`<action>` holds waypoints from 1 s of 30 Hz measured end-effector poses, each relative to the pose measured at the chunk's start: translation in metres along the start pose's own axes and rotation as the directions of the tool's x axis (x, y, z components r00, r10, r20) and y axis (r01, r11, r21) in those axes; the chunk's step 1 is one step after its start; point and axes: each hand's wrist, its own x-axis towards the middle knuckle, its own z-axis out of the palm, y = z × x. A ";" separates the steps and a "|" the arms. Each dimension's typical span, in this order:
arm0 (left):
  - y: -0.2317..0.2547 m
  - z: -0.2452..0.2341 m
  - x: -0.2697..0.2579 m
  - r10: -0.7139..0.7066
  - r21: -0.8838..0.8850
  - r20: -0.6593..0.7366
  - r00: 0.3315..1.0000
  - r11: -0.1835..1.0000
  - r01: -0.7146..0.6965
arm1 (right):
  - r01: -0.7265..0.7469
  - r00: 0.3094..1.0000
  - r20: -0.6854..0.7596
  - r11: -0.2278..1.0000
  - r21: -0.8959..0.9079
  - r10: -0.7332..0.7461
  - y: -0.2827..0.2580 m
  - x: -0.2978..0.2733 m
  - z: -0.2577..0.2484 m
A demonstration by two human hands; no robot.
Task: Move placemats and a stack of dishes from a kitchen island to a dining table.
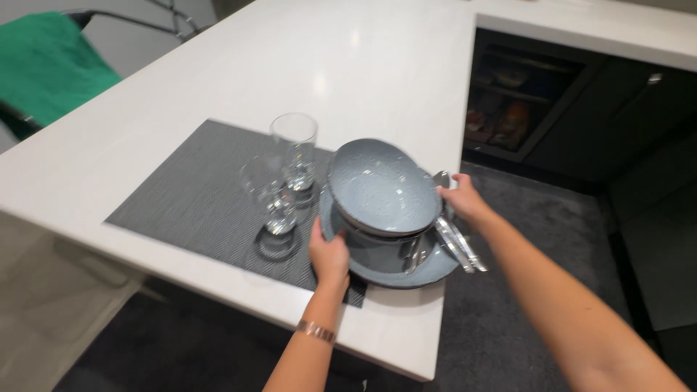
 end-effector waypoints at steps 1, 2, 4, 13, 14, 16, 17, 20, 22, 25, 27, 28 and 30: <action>0.002 -0.002 0.000 -0.005 -0.014 -0.001 1.000 1.000 0.005 | -0.091 0.993 0.076 0.995 0.047 0.087 -0.003 0.000 0.000; 0.003 -0.003 0.000 -0.011 -0.028 -0.002 1.000 1.000 0.011 | -0.184 0.973 0.155 0.979 0.085 0.170 -0.006 0.000 0.000; -0.003 -0.001 0.005 -0.007 -0.062 0.016 1.000 0.998 0.007 | -0.195 0.963 0.198 0.980 0.039 0.184 0.010 0.013 0.002; -0.018 0.002 0.024 -0.054 -0.344 0.136 0.989 0.934 0.098 | -0.295 0.931 0.237 0.955 0.034 0.279 0.016 0.006 -0.003; -0.015 0.003 0.023 -0.076 -0.366 0.152 0.985 0.922 0.127 | -0.266 0.939 0.236 0.963 0.043 0.249 0.019 0.004 -0.005; -0.018 0.004 0.020 -0.083 -0.381 0.173 0.982 0.913 0.144 | -0.253 0.943 0.242 0.965 0.069 0.230 0.030 0.003 -0.010; -0.018 0.005 0.019 -0.088 -0.396 0.189 0.978 0.905 0.158 | -0.239 0.945 0.251 0.966 0.095 0.209 0.035 0.002 -0.013; -0.017 0.005 0.008 -0.087 -0.436 0.223 0.971 0.882 0.179 | -0.233 0.949 0.236 0.969 0.083 0.208 0.019 -0.028 -0.027; -0.008 0.006 -0.007 -0.096 -0.447 0.243 0.965 0.872 0.199 | -0.228 0.952 0.231 0.969 0.096 0.201 0.019 -0.045 -0.039; -0.015 -0.002 -0.022 -0.104 -0.458 0.256 0.961 0.862 0.215 | -0.232 0.950 0.239 0.966 0.111 0.201 0.016 -0.073 -0.049; -0.018 -0.008 -0.034 -0.097 -0.462 0.264 0.960 0.861 0.214 | -0.239 0.949 0.236 0.964 0.114 0.207 0.016 -0.091 -0.055; -0.015 -0.011 -0.043 -0.109 -0.451 0.274 0.955 0.863 0.228 | -0.210 0.955 0.235 0.971 0.114 0.179 0.019 -0.099 -0.059; -0.012 -0.020 -0.059 -0.112 -0.444 0.285 0.952 0.865 0.235 | -0.173 0.962 0.231 0.978 0.116 0.142 0.018 -0.120 -0.066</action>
